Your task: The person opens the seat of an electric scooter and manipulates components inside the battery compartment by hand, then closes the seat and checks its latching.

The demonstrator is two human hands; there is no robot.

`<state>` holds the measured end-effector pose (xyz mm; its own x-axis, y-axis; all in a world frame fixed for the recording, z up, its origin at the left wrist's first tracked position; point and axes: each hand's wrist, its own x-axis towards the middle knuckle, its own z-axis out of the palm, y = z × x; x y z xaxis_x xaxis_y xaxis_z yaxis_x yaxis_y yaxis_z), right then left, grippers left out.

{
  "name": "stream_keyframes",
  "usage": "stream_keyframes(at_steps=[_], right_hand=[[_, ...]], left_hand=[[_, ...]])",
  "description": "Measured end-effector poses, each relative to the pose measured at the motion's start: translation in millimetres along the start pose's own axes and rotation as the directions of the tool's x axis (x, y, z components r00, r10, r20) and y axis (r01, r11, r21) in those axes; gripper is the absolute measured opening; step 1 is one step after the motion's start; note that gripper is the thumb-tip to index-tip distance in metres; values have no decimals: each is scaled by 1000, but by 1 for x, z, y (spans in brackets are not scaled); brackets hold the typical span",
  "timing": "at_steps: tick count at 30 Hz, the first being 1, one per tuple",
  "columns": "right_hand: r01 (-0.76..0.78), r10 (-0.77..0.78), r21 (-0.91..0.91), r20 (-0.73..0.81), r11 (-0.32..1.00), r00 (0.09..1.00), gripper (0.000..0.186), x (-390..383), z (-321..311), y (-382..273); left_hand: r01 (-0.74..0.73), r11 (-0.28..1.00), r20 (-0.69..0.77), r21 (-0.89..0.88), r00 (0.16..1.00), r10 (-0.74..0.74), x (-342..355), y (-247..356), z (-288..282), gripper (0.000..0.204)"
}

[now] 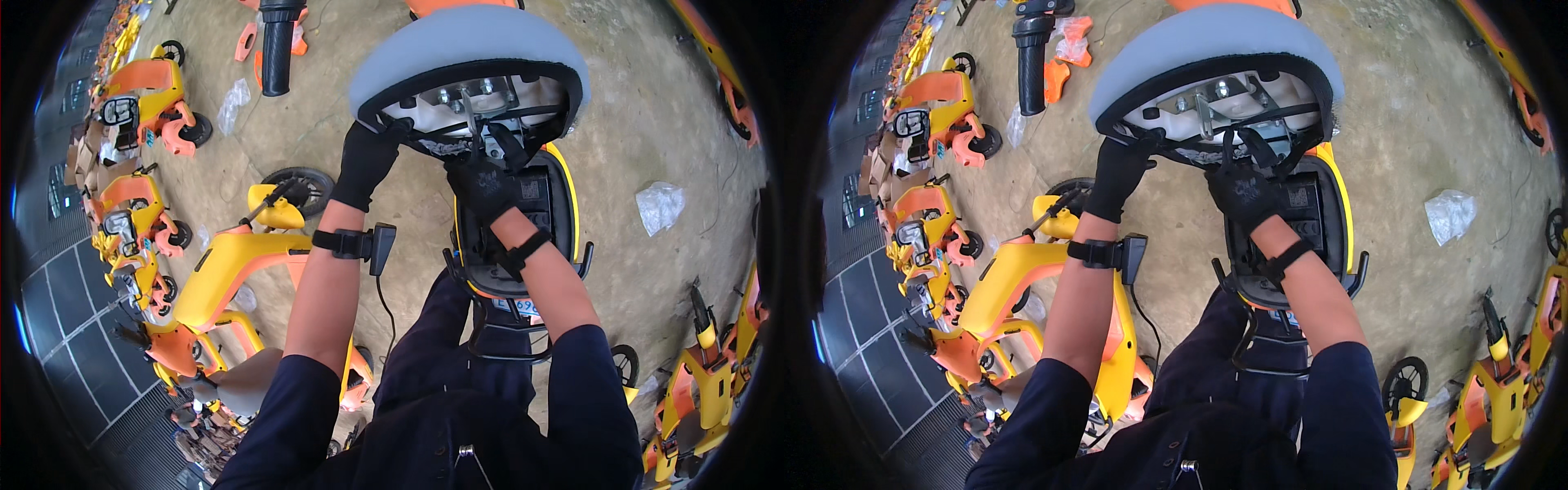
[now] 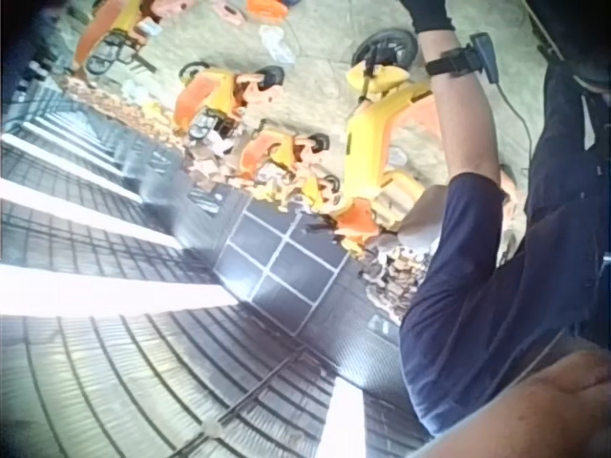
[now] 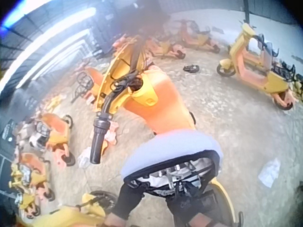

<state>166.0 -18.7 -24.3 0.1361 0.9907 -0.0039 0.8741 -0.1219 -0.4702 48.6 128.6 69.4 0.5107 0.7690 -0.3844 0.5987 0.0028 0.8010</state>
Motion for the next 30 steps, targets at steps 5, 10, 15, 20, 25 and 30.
stream_keyframes(at_steps=[5, 10, 15, 20, 25, 30], right_hand=[[-302, 298, 207, 51, 930, 953, 54, 14, 14, 4], [-211, 290, 345, -197, 915, 936, 56, 19, 59, -2], [-27, -99, -300, -397, 953, 912, 69, 14, 77, -1], [-166, 192, 659, 32, 734, 981, 82, 15, 94, 37], [-238, 103, 948, 220, 213, 970, 89, 17, 68, 17], [369, -211, 485, -350, 793, 913, 74, 20, 92, 36]], left_hand=[[-45, 992, -86, -114, 996, 35, -4, -4, 9, 29], [-53, 994, -64, -94, 997, 47, 1, -5, 12, 28], [-20, 993, -74, -118, 997, 11, -1, -8, 7, 29], [-31, 991, -70, -133, 997, 22, 3, -6, 14, 30], [22, 992, -150, -124, 988, -40, -7, -11, 12, 30], [-22, 996, -268, -87, 963, -2, -14, -12, 40, 29]])
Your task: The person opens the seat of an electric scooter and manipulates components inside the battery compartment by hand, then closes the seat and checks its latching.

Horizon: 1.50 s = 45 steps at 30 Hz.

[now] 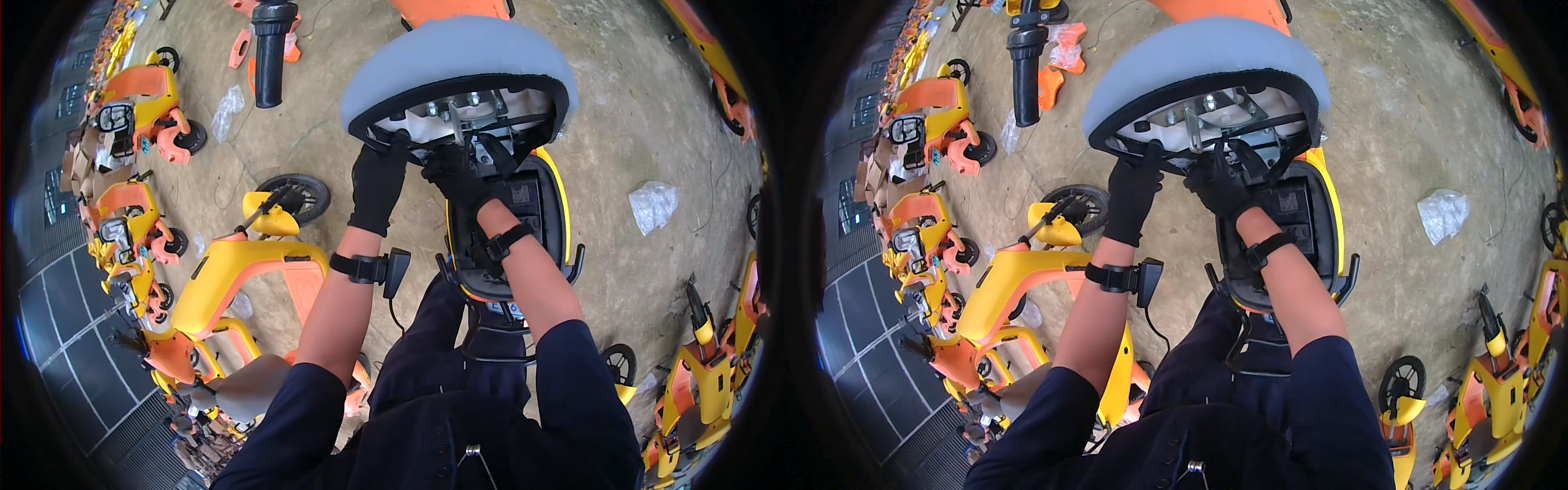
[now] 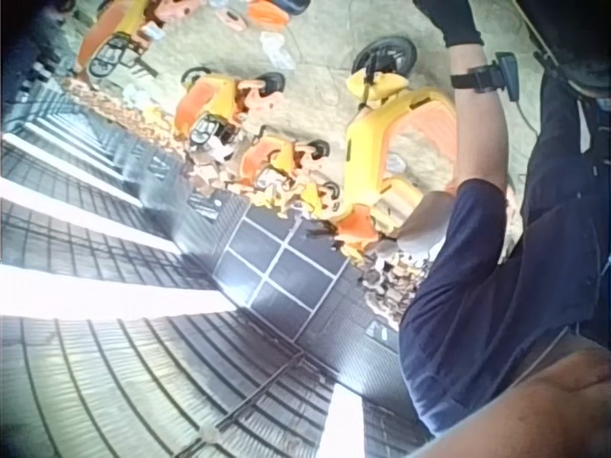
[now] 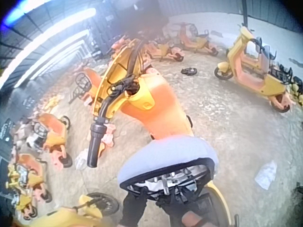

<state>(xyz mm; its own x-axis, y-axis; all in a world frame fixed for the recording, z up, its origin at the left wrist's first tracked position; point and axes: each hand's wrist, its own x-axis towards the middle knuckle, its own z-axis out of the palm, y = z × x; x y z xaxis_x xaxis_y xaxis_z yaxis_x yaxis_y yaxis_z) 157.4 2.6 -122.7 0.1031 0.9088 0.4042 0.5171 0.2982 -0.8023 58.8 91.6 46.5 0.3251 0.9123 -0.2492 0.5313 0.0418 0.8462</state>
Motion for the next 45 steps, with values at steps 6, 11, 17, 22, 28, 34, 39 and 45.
stream_keyframes(at_steps=[6, 11, 17, 22, 28, 34, 39, 45], right_hand=[[-574, 651, 660, 167, 484, 741, 56, 24, -34, -63], [-699, 725, 704, 413, 130, 551, 53, 24, -49, -63], [-594, 617, 326, 42, 735, 786, 18, -5, -28, -29], [-494, 470, 294, 153, 818, 869, 55, 4, -11, -4], [-624, 598, -79, 401, 778, 694, 83, 18, -9, -26], [-465, 759, -601, 539, 650, 365, 75, 78, -108, -108], [-415, 500, -293, 638, 861, 586, 43, 55, -109, -88], [-233, 254, -101, 394, 967, 883, 27, 15, -62, -77]], left_hand=[[102, 980, 91, 168, 989, -118, -19, -5, -2, 34], [70, 989, 132, 129, 987, -87, -9, -43, 22, 24], [-160, 884, 83, 439, 987, 137, -14, -71, 20, 24], [-144, 899, 149, 413, 985, 90, -5, -77, 12, 24], [-188, 953, 248, 239, 960, 127, 7, -81, 4, 15], [-252, 896, 243, 366, 955, 170, 16, -84, -5, 16], [-218, 928, 295, 301, 947, 127, 15, -67, 3, 23], [651, 754, 505, -84, 680, -531, -6, -33, 1, 39]])
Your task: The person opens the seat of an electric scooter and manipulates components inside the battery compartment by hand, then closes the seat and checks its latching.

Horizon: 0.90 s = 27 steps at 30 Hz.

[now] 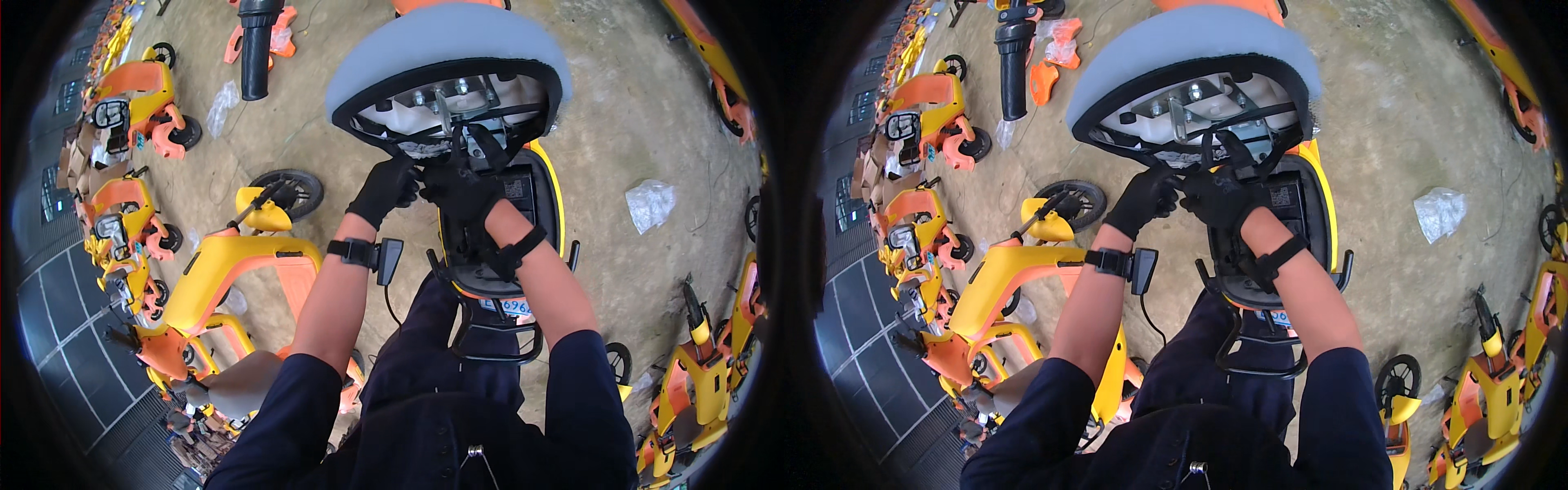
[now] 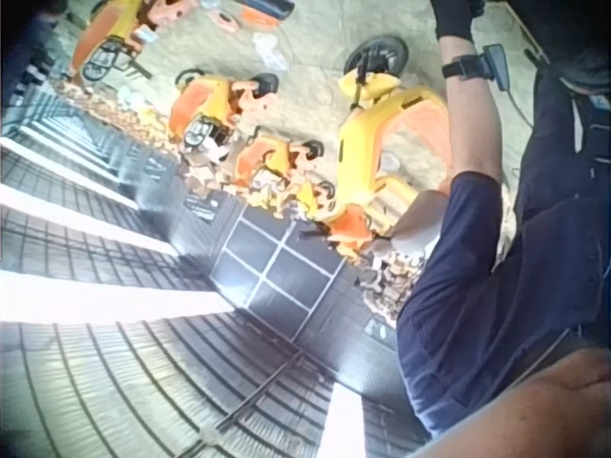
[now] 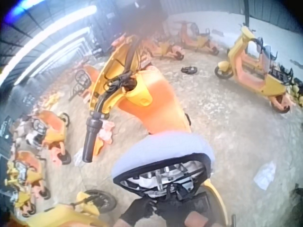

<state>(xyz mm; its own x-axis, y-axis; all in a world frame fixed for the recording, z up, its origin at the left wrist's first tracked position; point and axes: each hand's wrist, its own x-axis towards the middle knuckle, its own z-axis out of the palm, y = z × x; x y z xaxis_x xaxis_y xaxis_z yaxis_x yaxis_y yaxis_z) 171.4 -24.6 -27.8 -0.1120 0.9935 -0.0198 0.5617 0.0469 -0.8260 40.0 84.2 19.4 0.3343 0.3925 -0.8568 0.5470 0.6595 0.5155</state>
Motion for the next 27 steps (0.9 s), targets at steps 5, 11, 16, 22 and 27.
stream_keyframes(at_steps=[5, 11, 16, 22, 27], right_hand=[[163, -189, -145, -191, 976, 963, 30, -6, 13, 1], [-219, 230, 73, -413, 973, 881, 30, -36, 1, -29], [-349, 308, 21, -520, 937, 796, 31, -72, -64, -40], [-461, 704, 554, -382, 693, 599, 28, -51, -54, 6], [-378, 258, -79, -602, 922, 755, 23, -74, -32, -14]], left_hand=[[-121, 932, -105, 340, 981, 166, -2, 2, 24, 37], [-292, -133, 261, 947, 460, 848, -9, -38, 27, 20], [-479, -5, 297, 878, 537, 789, -57, -58, 51, 13], [-778, 214, 342, 590, 481, 807, -39, -36, 64, 29], [-629, 773, 224, -88, 743, 630, -32, -46, 38, 26]])
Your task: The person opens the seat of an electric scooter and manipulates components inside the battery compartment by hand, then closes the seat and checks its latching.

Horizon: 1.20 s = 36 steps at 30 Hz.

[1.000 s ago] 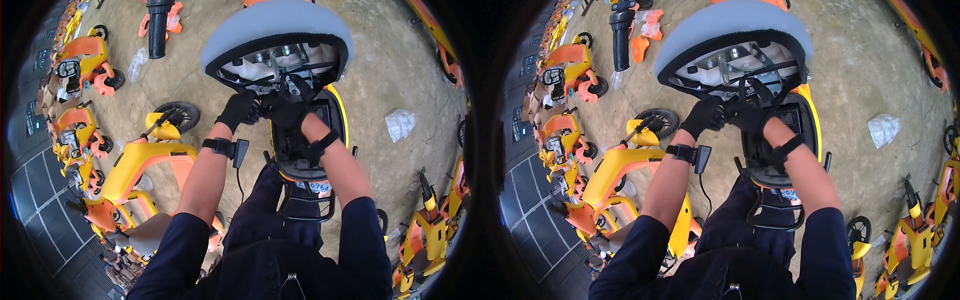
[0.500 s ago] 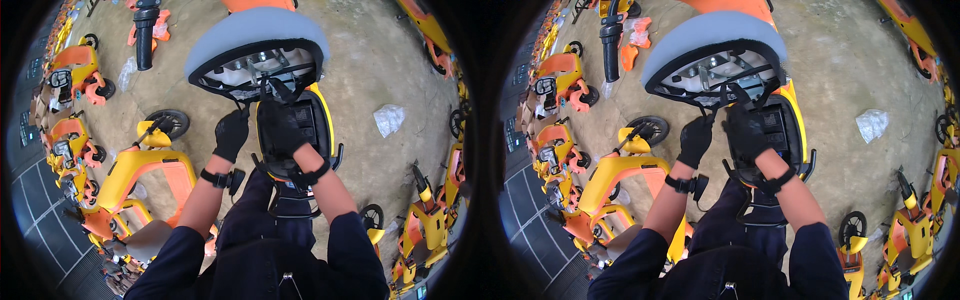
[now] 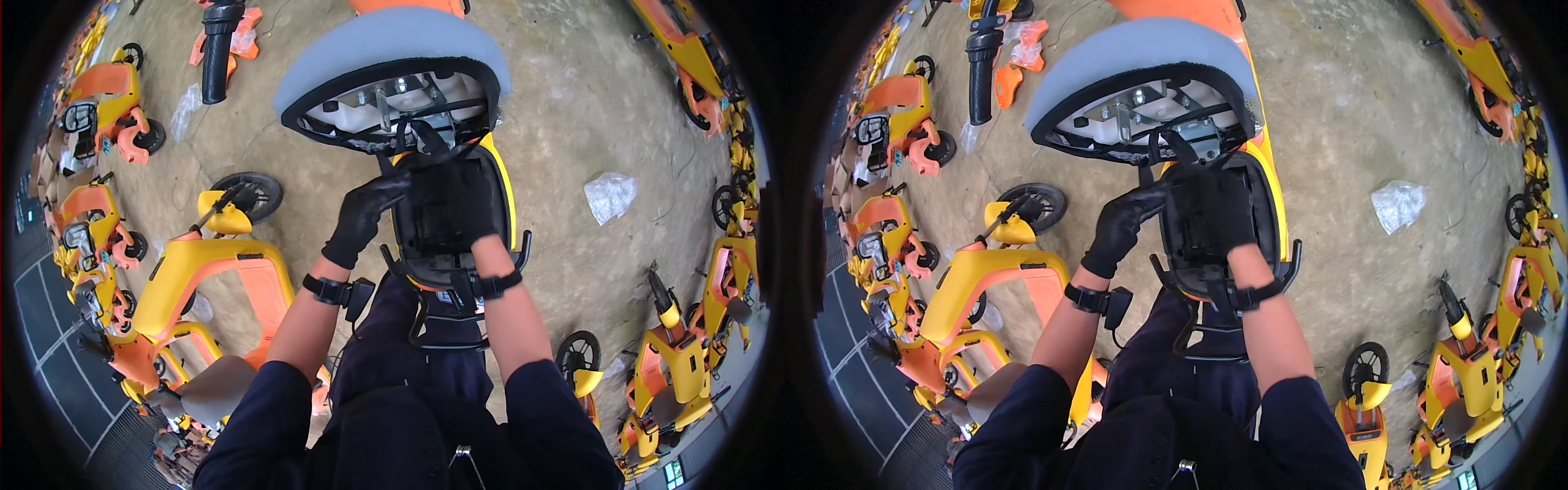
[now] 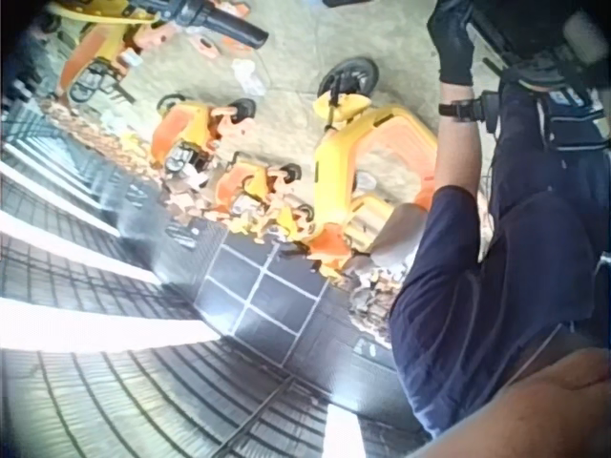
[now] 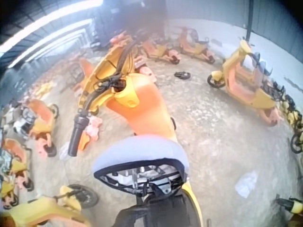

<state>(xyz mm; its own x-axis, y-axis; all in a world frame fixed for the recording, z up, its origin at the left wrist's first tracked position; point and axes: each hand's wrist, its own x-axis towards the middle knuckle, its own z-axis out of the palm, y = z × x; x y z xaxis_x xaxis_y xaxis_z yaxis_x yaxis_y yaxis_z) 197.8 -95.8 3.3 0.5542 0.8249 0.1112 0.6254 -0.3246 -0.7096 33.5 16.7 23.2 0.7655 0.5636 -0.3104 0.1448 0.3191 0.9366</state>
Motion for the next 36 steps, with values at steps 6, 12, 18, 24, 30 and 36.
stream_keyframes(at_steps=[6, 12, 18, 24, 30, 36], right_hand=[[-422, 370, 454, 205, 785, 906, 25, -21, -33, -26], [-469, 397, 318, 265, 824, 879, 24, -27, -31, 6], [306, -185, -227, 433, 924, 882, 28, -46, 16, 16], [-223, -12, 800, 277, 556, 961, 40, -57, 90, 11], [-263, 109, 780, 245, 568, 963, 43, -82, 104, 18], [-363, 296, 143, 351, 921, 889, 38, -58, 47, -8]], left_hand=[[322, 656, -143, -683, 822, -552, -11, -22, -30, 28], [284, 612, -117, -738, 840, -530, -32, 3, -23, 37], [492, 788, 232, -369, 870, -435, -25, 59, 24, 28], [-105, 910, 82, 402, 994, 78, 29, 30, 58, 13], [-315, 585, 155, 747, 939, 308, 60, -3, 70, 20], [-94, 819, 87, 566, 995, 54, 63, -12, 74, 17]])
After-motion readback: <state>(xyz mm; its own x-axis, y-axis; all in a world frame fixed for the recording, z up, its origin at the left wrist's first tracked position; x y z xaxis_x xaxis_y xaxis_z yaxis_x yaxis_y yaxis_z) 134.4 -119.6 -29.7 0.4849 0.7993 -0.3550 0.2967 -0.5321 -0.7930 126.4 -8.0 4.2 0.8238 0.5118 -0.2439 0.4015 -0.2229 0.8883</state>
